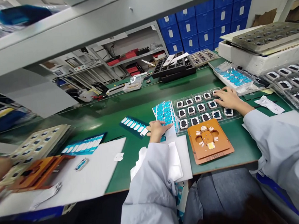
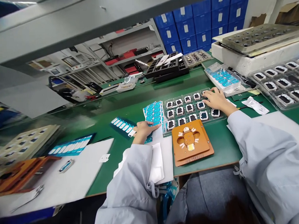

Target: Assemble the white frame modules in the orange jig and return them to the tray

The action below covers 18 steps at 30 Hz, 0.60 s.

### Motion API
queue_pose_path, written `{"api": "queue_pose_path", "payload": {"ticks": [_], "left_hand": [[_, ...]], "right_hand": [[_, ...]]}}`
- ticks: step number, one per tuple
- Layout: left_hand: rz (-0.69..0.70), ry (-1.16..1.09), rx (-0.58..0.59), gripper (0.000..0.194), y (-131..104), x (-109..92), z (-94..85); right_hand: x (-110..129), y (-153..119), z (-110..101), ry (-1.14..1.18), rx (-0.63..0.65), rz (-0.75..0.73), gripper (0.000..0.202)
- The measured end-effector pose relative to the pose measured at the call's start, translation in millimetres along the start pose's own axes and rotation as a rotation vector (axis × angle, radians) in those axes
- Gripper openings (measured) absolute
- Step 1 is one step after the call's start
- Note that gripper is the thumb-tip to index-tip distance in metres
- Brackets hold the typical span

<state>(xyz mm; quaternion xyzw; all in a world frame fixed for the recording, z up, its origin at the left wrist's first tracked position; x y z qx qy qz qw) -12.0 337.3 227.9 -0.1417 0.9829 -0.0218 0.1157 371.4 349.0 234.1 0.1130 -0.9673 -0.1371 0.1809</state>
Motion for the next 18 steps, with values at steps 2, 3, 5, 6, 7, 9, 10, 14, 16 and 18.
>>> {"api": "queue_pose_path", "payload": {"ticks": [2,3,5,6,7,9,10,14,16,18], "left_hand": [[-0.034,0.008,0.011,0.039,-2.0,0.5,-0.2],[-0.048,0.013,0.017,0.038,-3.5,0.0,-0.9],[-0.036,0.025,0.019,0.036,-7.7,-4.1,-3.4],[-0.022,0.033,0.020,0.034,-10.4,-6.6,-4.8],[-0.007,0.040,0.023,0.032,-13.5,-9.1,-6.0],[0.039,0.062,0.011,0.028,-21.2,-14.6,-9.0],[0.065,0.078,-0.008,0.027,-25.7,-17.3,-11.2],[0.193,0.078,-0.179,0.024,-47.0,-29.6,-25.3],[0.324,-0.009,-0.293,0.019,-60.9,-39.3,-34.7],[0.531,-0.086,-0.413,0.012,-78.9,-52.1,-43.8]], "right_hand": [[-2.5,0.4,2.8,-0.005,0.017,0.014,0.043],[-3.1,0.6,3.4,-0.006,0.023,0.019,0.042],[-3.5,0.9,3.2,-0.005,0.032,0.027,0.041],[-3.3,1.0,2.5,-0.006,0.031,0.029,0.040],[-2.8,0.9,1.7,-0.007,0.029,0.029,0.039],[-1.5,0.3,0.5,-0.012,0.021,0.024,0.039],[-0.8,-0.2,0.2,-0.015,0.018,0.020,0.039],[0.4,-2.2,1.9,-0.009,0.013,0.017,0.042],[-0.5,-2.0,3.5,0.013,0.017,0.032,0.043],[-2.5,-0.3,5.2,0.047,0.021,0.057,0.042]]}}
Point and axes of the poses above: each hand's wrist, its own y-axis towards the middle knuckle, its own z-axis out of the palm, x = y × z, the point moved 7 cm from there along y, towards the middle knuckle, and after that the axes turned 9 degrees about y, right-handed, at the moved point
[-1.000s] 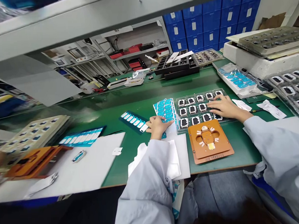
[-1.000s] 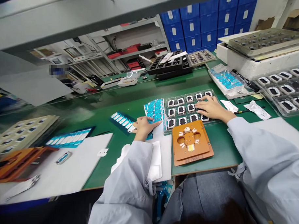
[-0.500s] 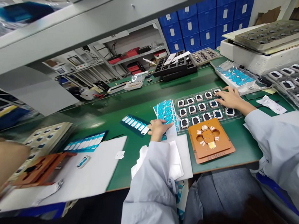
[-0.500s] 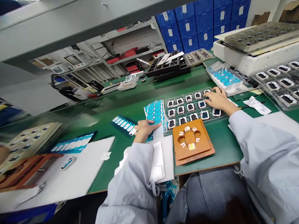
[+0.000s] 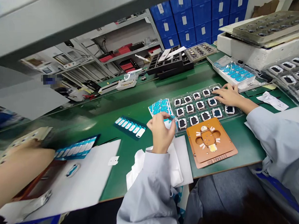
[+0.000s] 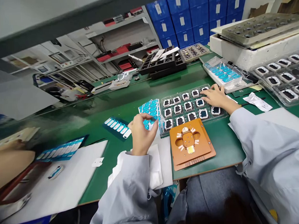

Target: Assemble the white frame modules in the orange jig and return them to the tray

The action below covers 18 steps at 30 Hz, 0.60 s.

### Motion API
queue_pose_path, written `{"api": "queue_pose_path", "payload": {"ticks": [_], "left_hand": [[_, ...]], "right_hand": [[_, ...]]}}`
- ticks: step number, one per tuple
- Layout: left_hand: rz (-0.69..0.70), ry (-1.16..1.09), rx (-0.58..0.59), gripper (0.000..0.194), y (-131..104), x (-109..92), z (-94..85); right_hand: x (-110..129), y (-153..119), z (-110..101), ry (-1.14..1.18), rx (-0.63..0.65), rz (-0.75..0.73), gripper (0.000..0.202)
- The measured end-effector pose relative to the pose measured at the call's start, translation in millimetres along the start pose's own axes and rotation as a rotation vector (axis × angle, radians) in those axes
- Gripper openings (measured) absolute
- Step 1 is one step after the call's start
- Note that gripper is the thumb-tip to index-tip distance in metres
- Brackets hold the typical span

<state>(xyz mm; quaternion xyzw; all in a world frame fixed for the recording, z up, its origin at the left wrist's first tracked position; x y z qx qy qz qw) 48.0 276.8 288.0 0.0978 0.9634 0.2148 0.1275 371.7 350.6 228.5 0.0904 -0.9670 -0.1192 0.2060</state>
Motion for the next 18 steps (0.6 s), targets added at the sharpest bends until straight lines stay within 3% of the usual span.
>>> {"api": "queue_pose_path", "payload": {"ticks": [2,5,8,11,13,16,18], "left_hand": [[0.226,-0.047,-0.092,0.007,-8.2,-20.8,-9.6],[0.555,-0.109,-0.142,0.016,-25.3,-47.9,-16.7],[0.800,-0.231,-0.161,0.027,-41.1,-66.3,-21.9],[0.883,-0.345,-0.088,0.031,-46.4,-76.4,-22.1],[0.893,-0.379,0.011,0.027,-46.4,-81.2,-18.9],[0.914,-0.395,0.131,0.023,-48.1,-85.5,-16.3],[0.915,-0.401,0.160,0.030,-49.3,-85.5,-17.9]], "right_hand": [[-2.3,3.5,0.5,0.040,-0.006,0.029,0.038],[-2.9,9.1,-5.4,0.101,-0.042,0.069,0.031],[10.5,5.3,-27.9,0.172,-0.119,0.076,0.032],[48.4,-20.1,-69.2,0.456,-0.265,-0.023,0.032],[78.6,-45.2,-88.5,0.686,-0.254,-0.065,0.030],[117.9,-80.9,-98.0,0.807,-0.153,-0.112,0.017],[134.1,-96.4,-93.4,0.804,-0.064,-0.180,0.014]]}}
Point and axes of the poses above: each hand's wrist, its own y-axis towards the middle knuckle, its own z-axis out of the palm, x = y × z, the point moved 7 cm from there along y, towards the middle knuckle, and after that the axes turned 9 degrees about y, right-handed, at the moved point
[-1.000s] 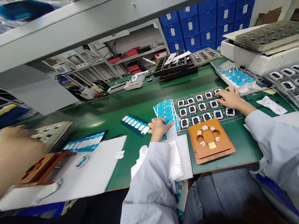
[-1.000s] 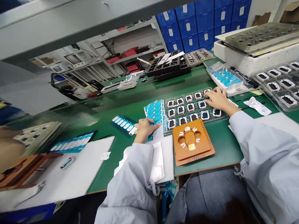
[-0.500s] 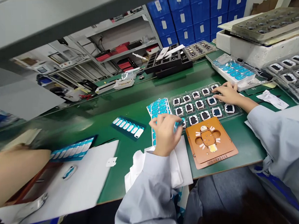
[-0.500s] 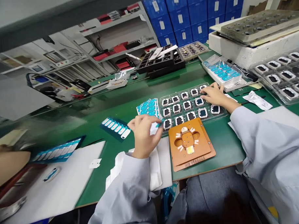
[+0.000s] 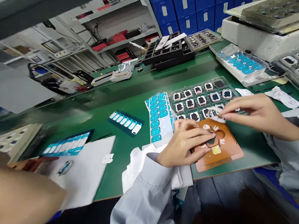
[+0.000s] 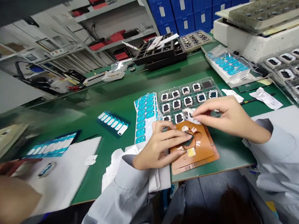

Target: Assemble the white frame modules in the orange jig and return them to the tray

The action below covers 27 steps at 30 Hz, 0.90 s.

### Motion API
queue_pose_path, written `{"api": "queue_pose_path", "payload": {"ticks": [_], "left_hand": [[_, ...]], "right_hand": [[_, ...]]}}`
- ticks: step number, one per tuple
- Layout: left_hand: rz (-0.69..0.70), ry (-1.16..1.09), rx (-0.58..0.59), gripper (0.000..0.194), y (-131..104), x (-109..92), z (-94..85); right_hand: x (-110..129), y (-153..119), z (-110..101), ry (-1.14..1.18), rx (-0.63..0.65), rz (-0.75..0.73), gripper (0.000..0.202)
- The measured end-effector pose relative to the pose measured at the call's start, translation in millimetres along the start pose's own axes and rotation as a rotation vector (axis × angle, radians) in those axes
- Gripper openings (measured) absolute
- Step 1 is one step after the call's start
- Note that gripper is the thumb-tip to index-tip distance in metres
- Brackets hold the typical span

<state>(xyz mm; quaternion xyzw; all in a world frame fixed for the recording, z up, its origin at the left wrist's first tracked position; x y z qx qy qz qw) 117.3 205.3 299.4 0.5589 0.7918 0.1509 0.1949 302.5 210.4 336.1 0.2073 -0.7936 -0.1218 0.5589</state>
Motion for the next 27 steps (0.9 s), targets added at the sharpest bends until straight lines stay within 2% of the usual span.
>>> {"api": "queue_pose_path", "payload": {"ticks": [2,4,8,13,16,20,24,27], "left_hand": [[-0.034,-0.005,0.005,0.040,-1.6,0.9,-2.3],[-0.044,-0.015,0.020,0.042,-3.3,0.8,-3.2],[0.021,-0.012,0.083,0.045,-4.9,-4.0,0.3],[0.039,0.044,0.117,0.061,-6.0,-6.1,3.7],[0.004,0.024,0.138,0.067,-8.3,-3.8,3.7],[-0.022,-0.023,0.134,0.061,-10.5,-1.6,0.7],[-0.001,-0.004,0.092,0.054,-9.6,-3.0,-2.4],[0.033,-0.006,0.057,0.052,-7.3,-5.7,-4.0]], "right_hand": [[-2.3,-7.8,9.3,-0.012,0.083,-0.005,0.015],[-11.2,-11.2,13.0,-0.023,0.136,0.013,0.017],[-25.1,-14.0,13.1,-0.039,0.181,0.051,0.019],[-26.1,-14.9,19.4,-0.079,0.274,0.027,0.024],[-23.2,-11.7,17.5,-0.119,0.269,-0.032,0.024],[-22.9,-8.6,11.6,-0.146,0.271,-0.089,0.022],[-24.8,-9.0,11.9,-0.163,0.337,-0.114,0.018],[-21.2,-9.7,13.2,-0.217,0.331,-0.177,0.019]]}}
Point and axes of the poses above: each hand's wrist, its own y-axis towards the middle knuckle, its own z-axis out of the palm, x = y × z, the point moved 7 cm from there along y, towards the middle knuckle, and after that the axes turned 9 degrees about y, right-handed, at the moved point
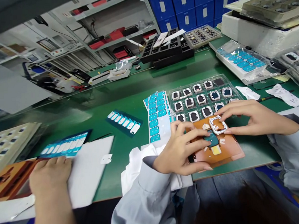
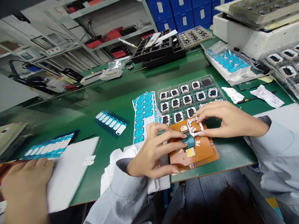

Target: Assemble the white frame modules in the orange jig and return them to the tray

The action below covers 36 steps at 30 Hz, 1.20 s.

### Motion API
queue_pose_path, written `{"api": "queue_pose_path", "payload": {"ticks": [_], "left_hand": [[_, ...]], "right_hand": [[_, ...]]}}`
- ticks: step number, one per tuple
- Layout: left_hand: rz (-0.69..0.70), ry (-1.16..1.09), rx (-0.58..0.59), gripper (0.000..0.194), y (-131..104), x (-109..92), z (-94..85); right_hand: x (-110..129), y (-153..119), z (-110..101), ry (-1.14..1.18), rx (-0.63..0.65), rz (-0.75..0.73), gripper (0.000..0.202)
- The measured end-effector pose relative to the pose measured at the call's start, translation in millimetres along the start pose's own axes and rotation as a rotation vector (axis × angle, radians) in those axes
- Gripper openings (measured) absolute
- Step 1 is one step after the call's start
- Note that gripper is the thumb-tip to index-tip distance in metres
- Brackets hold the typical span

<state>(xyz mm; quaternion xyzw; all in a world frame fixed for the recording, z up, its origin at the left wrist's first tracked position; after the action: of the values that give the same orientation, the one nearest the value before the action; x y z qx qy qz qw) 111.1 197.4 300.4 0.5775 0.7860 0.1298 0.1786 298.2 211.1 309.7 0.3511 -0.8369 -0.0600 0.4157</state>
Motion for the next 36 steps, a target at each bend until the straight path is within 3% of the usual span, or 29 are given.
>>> {"api": "queue_pose_path", "payload": {"ticks": [4,8,11,14,25,30,32,34,36], "left_hand": [[0.014,-0.034,-0.035,0.043,3.5,-2.2,-1.4],[-0.148,0.001,-0.191,0.030,3.6,5.7,-11.4],[-0.237,0.089,-0.255,0.042,3.0,8.7,-15.9],[-0.228,0.130,-0.212,0.055,5.0,7.1,-12.5],[-0.284,0.102,-0.157,0.049,3.3,10.5,-4.8],[-0.329,-0.032,-0.083,0.048,4.3,18.1,3.0],[-0.351,-0.105,-0.107,0.050,3.9,21.5,3.6],[-0.357,-0.190,-0.129,0.054,4.1,22.5,4.6],[-0.345,-0.240,-0.070,0.064,6.0,19.9,10.8]], "right_hand": [[16.5,-1.3,4.2,-0.101,-0.059,-0.190,0.019],[30.2,-4.7,13.9,-0.118,-0.109,-0.311,0.024],[34.9,-6.2,21.5,-0.111,-0.116,-0.340,0.024],[35.4,-6.3,26.4,-0.115,-0.106,-0.345,0.023],[32.7,-7.5,28.4,-0.127,-0.094,-0.323,0.024],[30.2,-3.7,30.6,-0.111,-0.030,-0.323,0.016],[29.4,-2.2,30.5,-0.086,-0.020,-0.318,0.020],[25.7,-1.3,29.6,-0.053,-0.047,-0.268,0.025],[19.6,-2.0,29.2,0.012,-0.096,-0.200,0.032]]}}
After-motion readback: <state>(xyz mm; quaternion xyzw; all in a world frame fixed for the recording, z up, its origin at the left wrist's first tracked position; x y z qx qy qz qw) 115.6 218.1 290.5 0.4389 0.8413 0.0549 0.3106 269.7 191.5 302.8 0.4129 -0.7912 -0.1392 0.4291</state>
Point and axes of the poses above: each hand's wrist, its own y-axis towards the middle knuckle, its own z-axis out of the palm, x = y × z, the point moved 7 cm from there along y, towards the middle knuckle, and after that the axes turned 9 degrees about y, right-handed, at the moved point
